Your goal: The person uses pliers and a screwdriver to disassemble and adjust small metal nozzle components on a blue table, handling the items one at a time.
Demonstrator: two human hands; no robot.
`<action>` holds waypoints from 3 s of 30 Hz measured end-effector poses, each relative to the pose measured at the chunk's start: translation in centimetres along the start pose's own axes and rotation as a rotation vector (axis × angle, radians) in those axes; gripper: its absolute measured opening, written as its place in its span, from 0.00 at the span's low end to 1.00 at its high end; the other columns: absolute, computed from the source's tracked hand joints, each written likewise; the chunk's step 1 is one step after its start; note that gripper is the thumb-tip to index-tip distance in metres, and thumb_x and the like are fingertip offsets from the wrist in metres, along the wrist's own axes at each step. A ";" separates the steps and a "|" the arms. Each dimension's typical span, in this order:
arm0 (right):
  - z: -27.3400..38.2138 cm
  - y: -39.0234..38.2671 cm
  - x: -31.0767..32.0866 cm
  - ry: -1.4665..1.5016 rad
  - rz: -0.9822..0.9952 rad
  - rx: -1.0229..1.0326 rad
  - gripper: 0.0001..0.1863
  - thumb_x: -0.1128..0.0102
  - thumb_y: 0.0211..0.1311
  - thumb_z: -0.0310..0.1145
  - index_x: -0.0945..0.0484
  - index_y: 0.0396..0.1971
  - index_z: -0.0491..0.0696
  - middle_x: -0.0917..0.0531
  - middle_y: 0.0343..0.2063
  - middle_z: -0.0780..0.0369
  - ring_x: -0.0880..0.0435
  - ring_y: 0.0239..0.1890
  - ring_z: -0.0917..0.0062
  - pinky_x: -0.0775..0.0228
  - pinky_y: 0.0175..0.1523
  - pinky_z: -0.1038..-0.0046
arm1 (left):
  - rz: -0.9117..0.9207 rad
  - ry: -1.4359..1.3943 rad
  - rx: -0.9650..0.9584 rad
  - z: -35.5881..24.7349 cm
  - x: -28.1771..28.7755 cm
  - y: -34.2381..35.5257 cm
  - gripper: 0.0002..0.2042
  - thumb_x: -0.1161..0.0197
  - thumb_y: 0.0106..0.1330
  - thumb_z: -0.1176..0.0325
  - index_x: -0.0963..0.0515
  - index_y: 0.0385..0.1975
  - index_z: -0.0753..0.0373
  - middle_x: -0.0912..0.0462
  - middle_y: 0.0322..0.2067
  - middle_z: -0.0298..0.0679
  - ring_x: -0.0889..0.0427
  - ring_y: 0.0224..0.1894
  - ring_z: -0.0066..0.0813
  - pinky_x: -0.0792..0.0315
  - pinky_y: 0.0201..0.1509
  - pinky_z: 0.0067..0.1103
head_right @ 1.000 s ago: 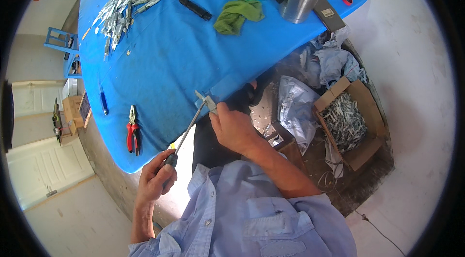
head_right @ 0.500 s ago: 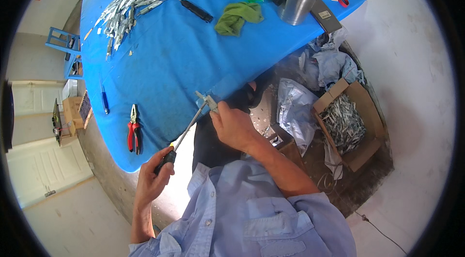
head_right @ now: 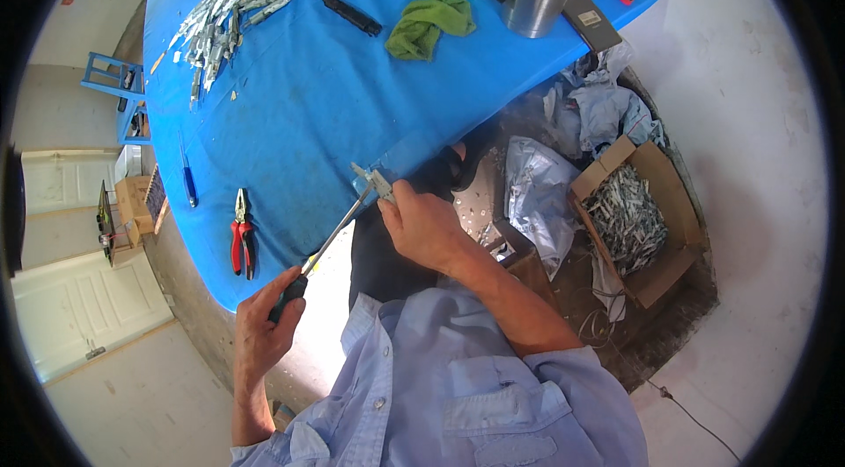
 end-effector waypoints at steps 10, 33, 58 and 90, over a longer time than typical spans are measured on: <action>0.1 0.0 0.2 -0.056 0.012 0.021 0.13 0.43 0.74 0.35 0.33 0.36 0.43 0.22 0.16 0.48 0.20 0.22 0.45 0.31 0.28 0.47 | 0.008 0.090 -0.060 -0.5 0.5 0.5 0.21 0.30 0.62 0.76 0.18 0.58 0.59 0.11 0.39 0.49 0.10 0.37 0.46 0.18 0.40 0.30; 0.6 0.5 1.5 -0.117 0.160 -0.039 0.15 0.44 0.74 0.40 0.31 0.36 0.43 0.18 0.20 0.47 0.17 0.27 0.45 0.28 0.35 0.45 | 0.071 0.269 -0.070 0.2 2.2 1.2 0.23 0.25 0.59 0.75 0.17 0.56 0.60 0.12 0.34 0.47 0.11 0.32 0.41 0.19 0.36 0.28; 0.8 0.7 1.7 -0.189 0.163 -0.020 0.16 0.43 0.74 0.41 0.31 0.35 0.43 0.18 0.20 0.47 0.16 0.26 0.46 0.26 0.34 0.46 | 0.065 0.431 -0.162 0.0 1.9 2.4 0.23 0.24 0.60 0.68 0.18 0.57 0.51 0.19 0.24 0.39 0.18 0.22 0.40 0.24 0.26 0.32; 0.4 0.7 1.7 -0.193 0.126 0.053 0.16 0.40 0.72 0.39 0.31 0.33 0.42 0.18 0.18 0.47 0.16 0.24 0.46 0.26 0.31 0.48 | 0.120 0.025 -0.076 3.7 0.6 2.7 0.19 0.28 0.64 0.71 0.18 0.56 0.63 0.13 0.31 0.42 0.15 0.28 0.27 0.23 0.33 0.23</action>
Point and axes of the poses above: each hand's wrist, its own y-axis towards the middle knuckle, its own x-axis out of the back of the hand, z = x × y, the point moved 1 cm from there along y, towards the middle knuckle
